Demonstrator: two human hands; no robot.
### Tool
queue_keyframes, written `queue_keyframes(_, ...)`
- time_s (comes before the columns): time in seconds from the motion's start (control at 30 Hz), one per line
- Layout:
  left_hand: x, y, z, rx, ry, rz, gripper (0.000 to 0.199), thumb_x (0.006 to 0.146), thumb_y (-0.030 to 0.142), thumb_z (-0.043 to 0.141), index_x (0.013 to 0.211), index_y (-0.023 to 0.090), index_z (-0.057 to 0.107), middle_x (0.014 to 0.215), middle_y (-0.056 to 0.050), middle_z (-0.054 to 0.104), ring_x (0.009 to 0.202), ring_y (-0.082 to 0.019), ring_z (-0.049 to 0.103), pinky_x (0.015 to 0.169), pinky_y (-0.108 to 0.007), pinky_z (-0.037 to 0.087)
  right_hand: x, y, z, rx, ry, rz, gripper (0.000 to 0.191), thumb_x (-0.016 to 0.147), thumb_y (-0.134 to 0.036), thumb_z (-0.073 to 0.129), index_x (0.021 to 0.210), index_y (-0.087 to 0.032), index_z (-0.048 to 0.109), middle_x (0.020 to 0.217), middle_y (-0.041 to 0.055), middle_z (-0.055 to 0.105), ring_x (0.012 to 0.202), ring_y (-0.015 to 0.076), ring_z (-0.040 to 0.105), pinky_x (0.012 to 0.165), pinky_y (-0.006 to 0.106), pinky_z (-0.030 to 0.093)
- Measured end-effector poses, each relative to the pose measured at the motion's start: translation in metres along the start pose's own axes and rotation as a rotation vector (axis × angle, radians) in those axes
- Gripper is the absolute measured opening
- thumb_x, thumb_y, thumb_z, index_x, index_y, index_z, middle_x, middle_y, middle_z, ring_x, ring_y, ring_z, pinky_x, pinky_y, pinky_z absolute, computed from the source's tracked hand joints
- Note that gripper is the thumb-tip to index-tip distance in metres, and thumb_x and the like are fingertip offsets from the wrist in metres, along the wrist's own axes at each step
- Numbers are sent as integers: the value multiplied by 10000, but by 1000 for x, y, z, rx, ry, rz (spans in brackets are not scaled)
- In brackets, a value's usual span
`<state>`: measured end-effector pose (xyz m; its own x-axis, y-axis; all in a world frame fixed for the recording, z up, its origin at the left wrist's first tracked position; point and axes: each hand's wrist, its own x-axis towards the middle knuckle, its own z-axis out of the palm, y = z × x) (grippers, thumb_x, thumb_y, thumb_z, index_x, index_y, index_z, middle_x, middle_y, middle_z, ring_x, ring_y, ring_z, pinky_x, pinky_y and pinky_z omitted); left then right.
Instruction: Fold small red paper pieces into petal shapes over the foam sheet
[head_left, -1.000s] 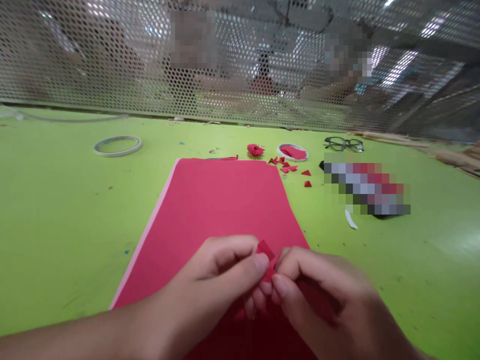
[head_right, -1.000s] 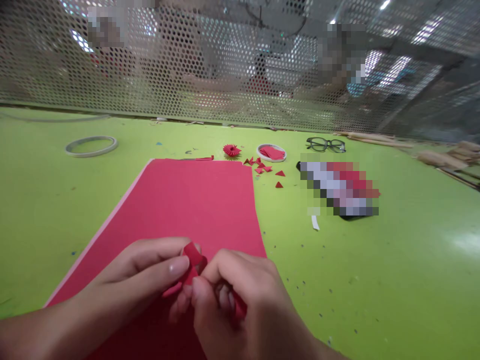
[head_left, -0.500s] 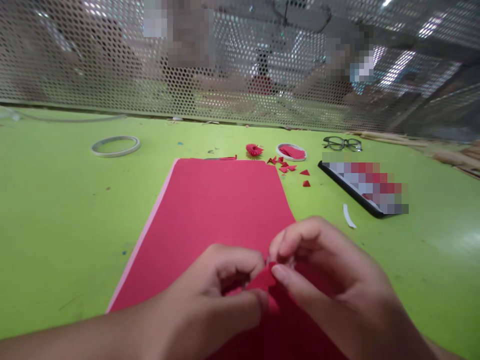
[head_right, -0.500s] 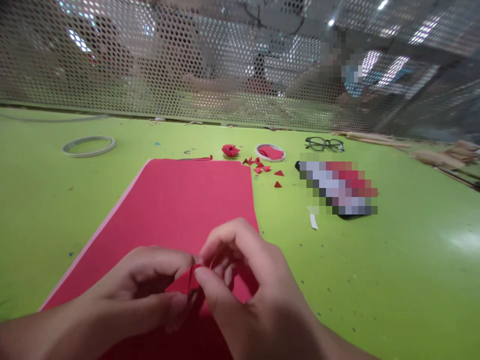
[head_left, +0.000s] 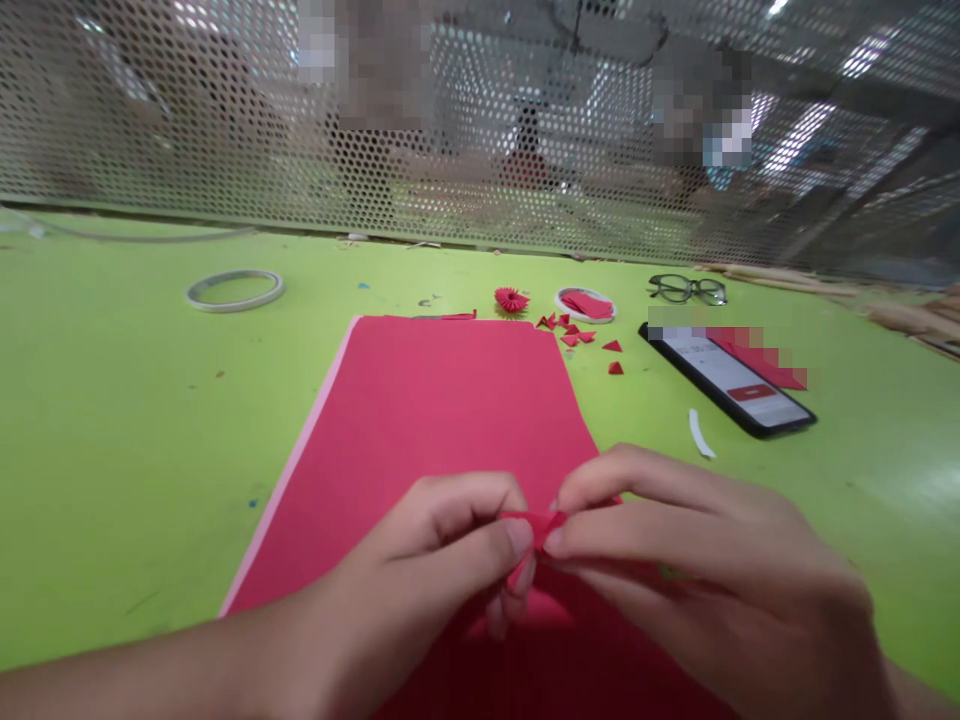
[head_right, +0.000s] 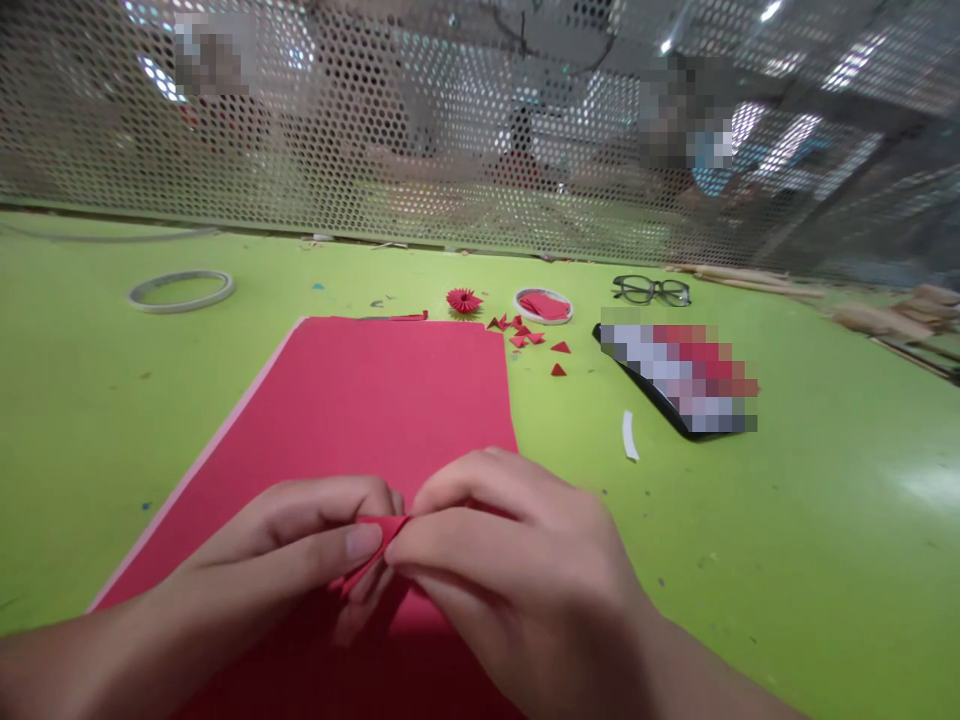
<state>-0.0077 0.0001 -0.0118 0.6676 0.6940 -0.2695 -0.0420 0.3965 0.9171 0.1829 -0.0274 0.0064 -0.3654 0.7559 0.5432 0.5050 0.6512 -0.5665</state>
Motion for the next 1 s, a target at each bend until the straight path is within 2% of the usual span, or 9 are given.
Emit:
queue_keyframes(0.17, -1, 0, 0, -5, -7, -14, 298, 909, 322, 590, 647, 184, 559, 614, 30, 541, 614, -133, 470, 617, -239, 368, 0, -2, 2, 30, 47, 17, 195, 821, -27, 672, 766, -209, 715, 764, 24, 740, 665, 123, 709, 632, 166, 567)
queue_keyframes(0.3, -1, 4, 4, 76, 47, 10, 305, 883, 342, 625, 627, 188, 562, 613, 28, 544, 623, -139, 483, 620, -245, 387, 3, -5, 7, 174, 59, 136, 229, 757, -8, 666, 695, -229, 676, 677, -23, 749, 604, 111, 695, 599, 161, 567)
queue_keyframes(0.4, 2, 7, 7, 115, 82, 36, 286, 858, 377, 668, 650, 190, 609, 607, 15, 576, 642, -164, 534, 631, -261, 428, 4, -5, 8, 265, 37, 225, 240, 725, 5, 649, 656, -224, 676, 632, -24, 742, 564, 113, 686, 564, 168, 557)
queue_keyframes(0.53, 7, 13, 8, 134, 108, 44, 246, 848, 403, 684, 726, 191, 662, 606, 2, 610, 673, -192, 582, 645, -277, 464, 4, -2, 9, 310, 43, 265, 232, 726, 2, 654, 670, -219, 693, 642, -15, 748, 586, 117, 692, 577, 179, 557)
queue_keyframes(0.67, 6, 12, 6, 128, 114, 42, 226, 838, 383, 687, 722, 192, 654, 599, 6, 604, 668, -188, 578, 639, -276, 459, 4, 0, 10, 229, 51, 213, 230, 725, 5, 704, 698, -223, 699, 674, -17, 755, 611, 113, 699, 614, 178, 571)
queue_keyframes(0.8, 1, 5, 5, 92, 94, 23, 247, 817, 332, 682, 636, 194, 585, 571, 28, 551, 610, -155, 520, 603, -259, 415, 4, -2, 7, 128, 47, 102, 236, 790, -29, 692, 709, -250, 684, 670, -15, 754, 582, 136, 699, 560, 206, 577)
queue_keyframes(0.9, 0, 3, 6, 43, 89, 21, 228, 801, 297, 674, 641, 185, 556, 586, 43, 533, 577, -120, 463, 577, -235, 377, 1, -3, 2, 18, -12, -24, 195, 835, -35, 666, 767, -210, 716, 707, 22, 765, 597, 136, 702, 554, 196, 557)
queue_keyframes(1.0, 2, 5, 7, -3, 128, 3, 222, 788, 301, 727, 687, 168, 580, 594, 50, 557, 560, -101, 461, 553, -211, 371, -3, -4, 1, -68, -73, -79, 190, 834, -21, 642, 769, -179, 726, 699, 32, 762, 593, 132, 688, 574, 203, 549)
